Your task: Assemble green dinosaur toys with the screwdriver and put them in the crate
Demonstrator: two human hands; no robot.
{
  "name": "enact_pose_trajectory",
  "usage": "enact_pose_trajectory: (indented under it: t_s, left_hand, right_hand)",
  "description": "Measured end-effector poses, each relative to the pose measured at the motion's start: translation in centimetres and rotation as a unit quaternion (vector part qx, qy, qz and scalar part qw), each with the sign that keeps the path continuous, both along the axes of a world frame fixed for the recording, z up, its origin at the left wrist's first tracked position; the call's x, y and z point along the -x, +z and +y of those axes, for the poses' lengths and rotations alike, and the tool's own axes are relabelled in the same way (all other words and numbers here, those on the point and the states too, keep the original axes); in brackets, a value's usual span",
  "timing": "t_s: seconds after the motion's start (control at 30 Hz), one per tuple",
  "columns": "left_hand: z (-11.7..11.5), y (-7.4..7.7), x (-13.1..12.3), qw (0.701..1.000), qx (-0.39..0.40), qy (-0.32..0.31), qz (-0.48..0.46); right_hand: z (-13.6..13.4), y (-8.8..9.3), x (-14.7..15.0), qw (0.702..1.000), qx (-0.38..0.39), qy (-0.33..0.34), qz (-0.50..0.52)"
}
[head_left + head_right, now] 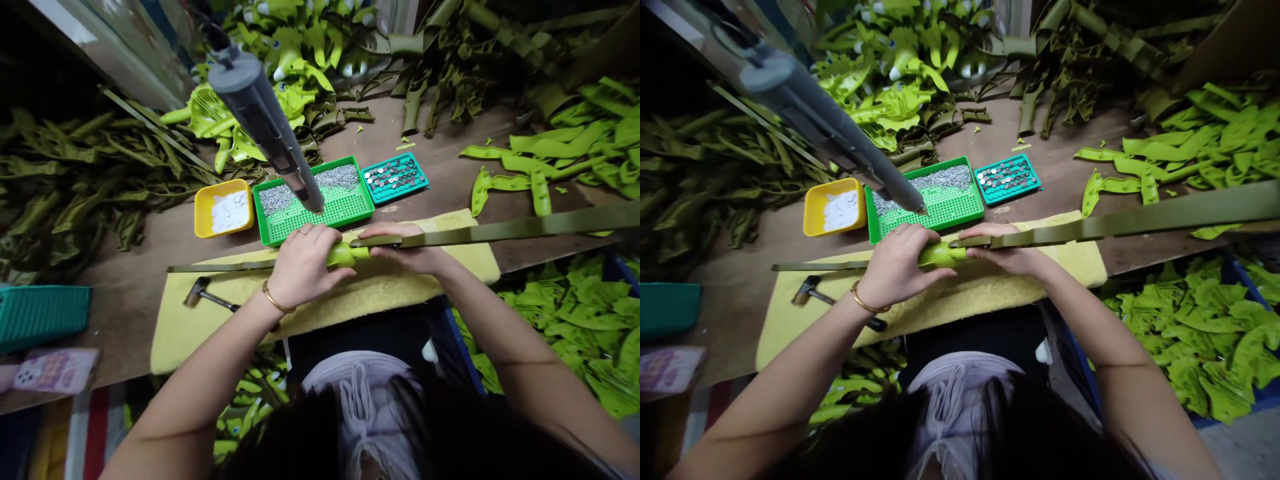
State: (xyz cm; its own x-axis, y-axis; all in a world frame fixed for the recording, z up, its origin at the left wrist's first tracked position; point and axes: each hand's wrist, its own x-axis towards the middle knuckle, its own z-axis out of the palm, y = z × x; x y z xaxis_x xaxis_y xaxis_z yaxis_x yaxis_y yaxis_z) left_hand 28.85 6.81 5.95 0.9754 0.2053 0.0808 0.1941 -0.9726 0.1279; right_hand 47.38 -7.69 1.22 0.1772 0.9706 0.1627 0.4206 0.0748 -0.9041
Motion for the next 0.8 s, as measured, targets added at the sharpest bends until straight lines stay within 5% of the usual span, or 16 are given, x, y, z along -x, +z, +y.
enact_pose_trajectory:
  t_s: [0.27,0.4,0.53,0.67,0.8]
  left_hand:
    - [0.5,-0.1,-0.3,0.998,0.055,0.027,0.007]
    - [0.4,1.1,-0.6,0.999,0.021,-0.022,0.032]
    - [0.9,2.2,-0.1,0.99,0.038,-0.059,0.125]
    - [1.5,2.6,0.5,0.988,0.068,-0.047,0.132]
    - [1.8,2.7,0.5,0.985,0.085,-0.047,0.14]
  right_hand:
    - [0.8,-0.6,0.8,0.989,0.101,-0.05,0.092]
    - [0.5,-0.1,2.0,0.996,0.069,-0.051,0.037]
    - [1.6,1.6,-1.7,0.998,0.057,0.001,-0.024]
    - [10.5,2.8,-6.1,0.988,0.009,-0.115,-0.102]
    - [23.4,2.1,-4.7,0.983,0.019,0.001,-0.184]
